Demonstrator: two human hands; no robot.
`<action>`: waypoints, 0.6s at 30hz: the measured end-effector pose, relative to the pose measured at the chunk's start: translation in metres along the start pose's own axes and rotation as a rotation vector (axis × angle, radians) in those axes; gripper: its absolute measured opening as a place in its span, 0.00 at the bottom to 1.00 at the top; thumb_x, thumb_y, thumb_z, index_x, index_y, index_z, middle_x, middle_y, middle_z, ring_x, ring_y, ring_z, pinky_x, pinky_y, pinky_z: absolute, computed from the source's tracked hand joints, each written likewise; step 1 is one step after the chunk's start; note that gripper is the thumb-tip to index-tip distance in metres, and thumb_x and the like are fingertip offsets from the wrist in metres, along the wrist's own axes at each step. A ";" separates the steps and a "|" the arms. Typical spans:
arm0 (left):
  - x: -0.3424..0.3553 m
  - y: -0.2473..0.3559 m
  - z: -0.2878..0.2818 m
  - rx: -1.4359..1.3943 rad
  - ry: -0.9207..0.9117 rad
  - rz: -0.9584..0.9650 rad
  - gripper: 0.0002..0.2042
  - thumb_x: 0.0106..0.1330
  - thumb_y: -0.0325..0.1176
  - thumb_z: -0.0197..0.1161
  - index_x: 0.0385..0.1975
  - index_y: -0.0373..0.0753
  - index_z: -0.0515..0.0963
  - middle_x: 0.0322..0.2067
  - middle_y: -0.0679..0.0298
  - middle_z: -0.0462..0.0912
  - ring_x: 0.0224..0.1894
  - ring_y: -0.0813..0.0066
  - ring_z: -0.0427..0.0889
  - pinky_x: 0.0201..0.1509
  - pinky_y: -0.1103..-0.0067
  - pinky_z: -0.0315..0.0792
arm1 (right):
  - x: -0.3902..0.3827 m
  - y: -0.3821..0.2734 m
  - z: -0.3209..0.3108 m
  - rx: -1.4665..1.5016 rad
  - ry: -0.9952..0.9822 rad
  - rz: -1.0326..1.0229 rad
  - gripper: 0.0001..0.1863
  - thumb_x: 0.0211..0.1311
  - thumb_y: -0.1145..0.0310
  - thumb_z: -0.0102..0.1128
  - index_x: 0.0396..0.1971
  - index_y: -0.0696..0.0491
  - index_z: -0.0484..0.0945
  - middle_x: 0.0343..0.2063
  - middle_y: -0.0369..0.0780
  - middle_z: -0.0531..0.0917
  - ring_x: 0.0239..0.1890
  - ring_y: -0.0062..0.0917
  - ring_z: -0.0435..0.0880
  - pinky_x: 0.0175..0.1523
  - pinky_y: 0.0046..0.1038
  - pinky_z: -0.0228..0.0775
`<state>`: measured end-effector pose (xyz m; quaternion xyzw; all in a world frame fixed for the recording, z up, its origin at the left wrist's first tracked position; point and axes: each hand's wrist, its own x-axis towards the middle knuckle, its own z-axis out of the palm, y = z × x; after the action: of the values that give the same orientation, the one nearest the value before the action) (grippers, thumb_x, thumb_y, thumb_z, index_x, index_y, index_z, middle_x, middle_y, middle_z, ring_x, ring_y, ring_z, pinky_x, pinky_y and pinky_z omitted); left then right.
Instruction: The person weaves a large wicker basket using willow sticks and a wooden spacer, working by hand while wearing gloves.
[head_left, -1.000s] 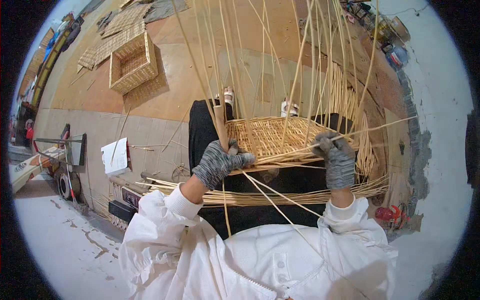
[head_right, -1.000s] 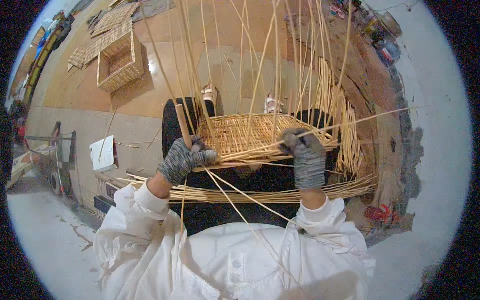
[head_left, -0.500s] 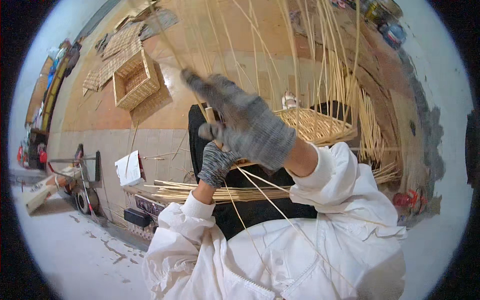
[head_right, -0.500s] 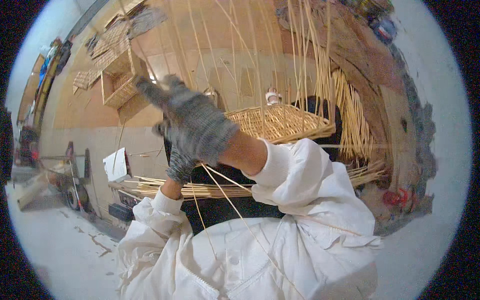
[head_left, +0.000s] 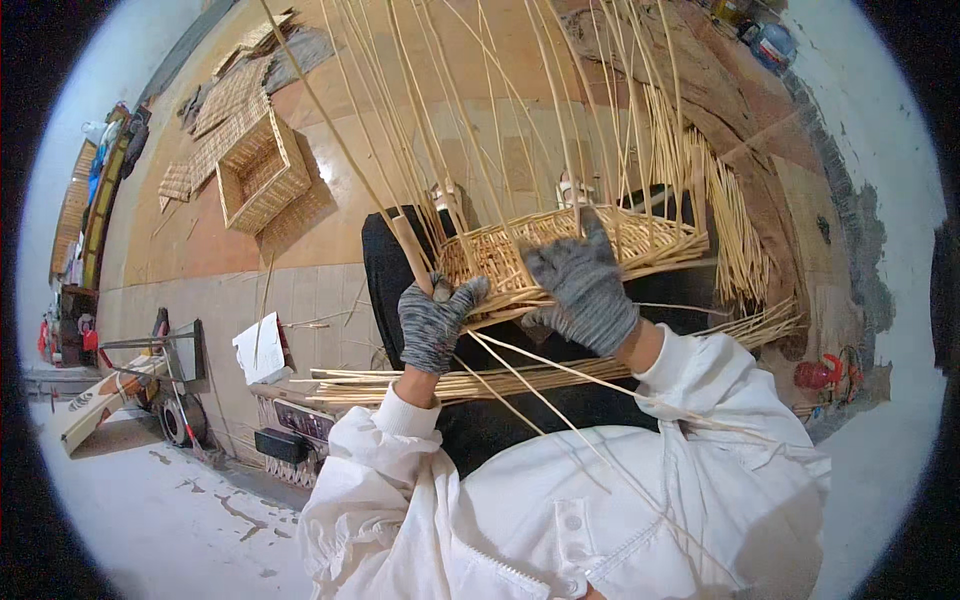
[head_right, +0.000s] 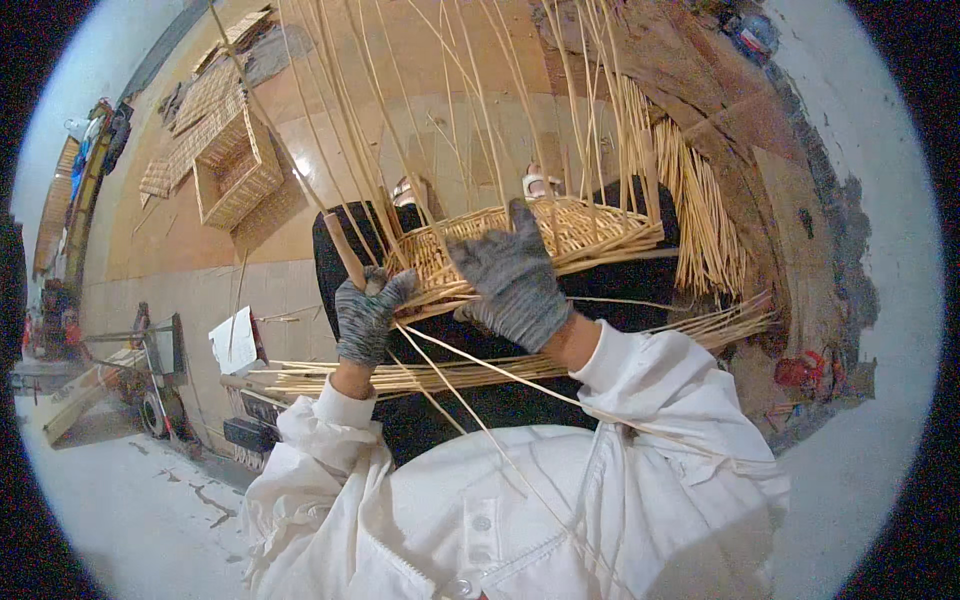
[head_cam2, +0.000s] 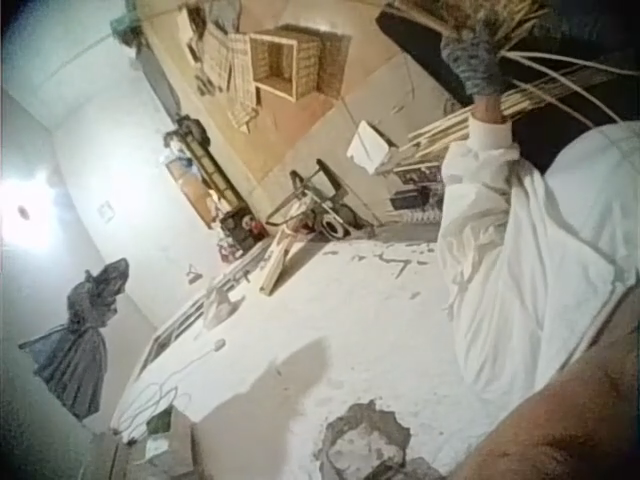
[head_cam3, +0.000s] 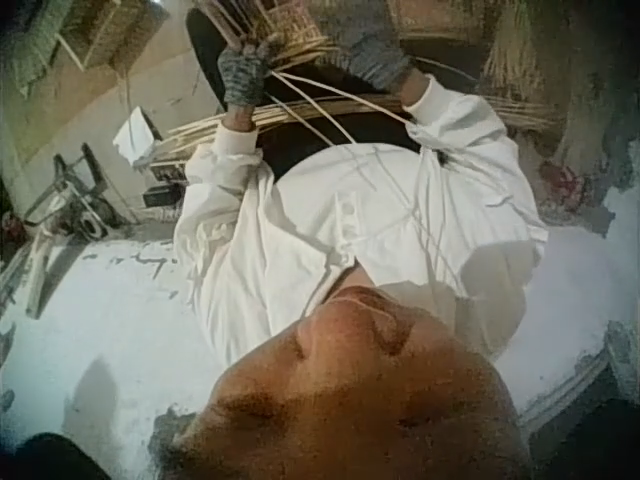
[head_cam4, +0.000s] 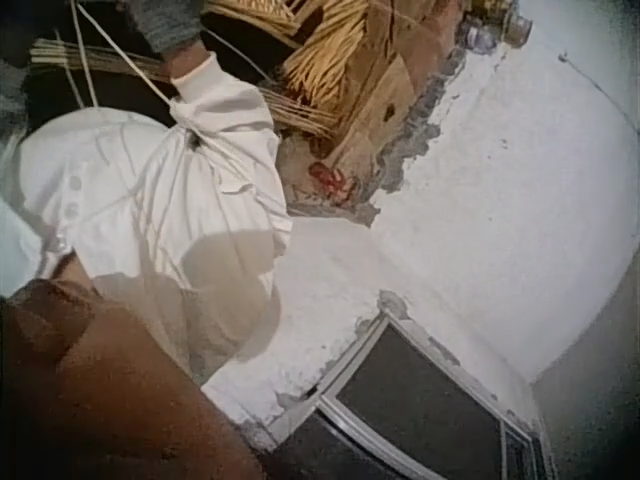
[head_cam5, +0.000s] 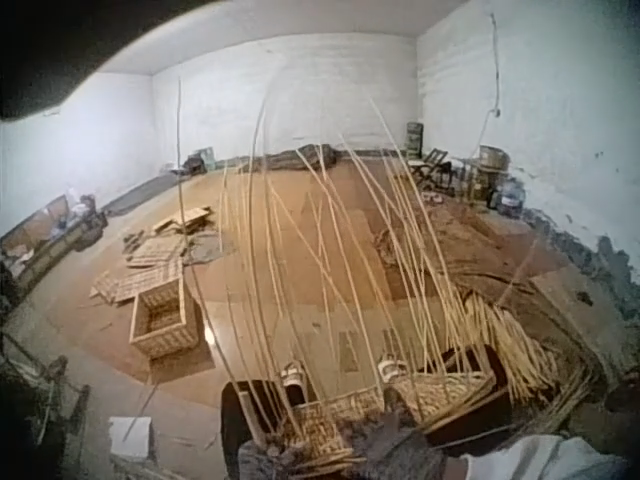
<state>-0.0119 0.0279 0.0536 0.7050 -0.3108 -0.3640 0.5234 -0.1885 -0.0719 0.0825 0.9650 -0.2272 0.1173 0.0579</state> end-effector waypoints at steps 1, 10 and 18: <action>-0.006 -0.006 0.001 -0.144 0.071 0.025 0.16 0.50 0.31 0.71 0.14 0.40 0.66 0.13 0.73 0.66 0.17 0.84 0.69 0.22 0.83 0.68 | -0.010 -0.010 0.001 0.071 -0.041 0.036 0.36 0.39 0.45 0.61 0.47 0.54 0.72 0.37 0.40 0.78 0.42 0.33 0.74 0.66 0.51 0.39; 0.014 -0.051 -0.048 -0.809 -0.505 -0.032 0.26 0.58 0.55 0.58 0.41 0.34 0.73 0.29 0.66 0.75 0.38 0.76 0.75 0.45 0.74 0.71 | -0.024 -0.026 0.028 0.229 0.124 0.097 0.26 0.41 0.48 0.62 0.34 0.55 0.77 0.25 0.39 0.77 0.34 0.34 0.76 0.57 0.45 0.56; 0.013 -0.048 -0.054 -0.231 -0.408 0.189 0.42 0.36 0.38 0.79 0.53 0.33 0.64 0.37 0.67 0.74 0.42 0.77 0.72 0.51 0.78 0.68 | -0.035 -0.012 0.029 0.174 0.276 0.010 0.32 0.40 0.52 0.65 0.46 0.54 0.70 0.41 0.41 0.75 0.48 0.38 0.71 0.57 0.43 0.59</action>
<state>0.0429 0.0576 0.0154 0.5203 -0.4310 -0.4814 0.5584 -0.2076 -0.0507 0.0444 0.9399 -0.2109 0.2684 0.0042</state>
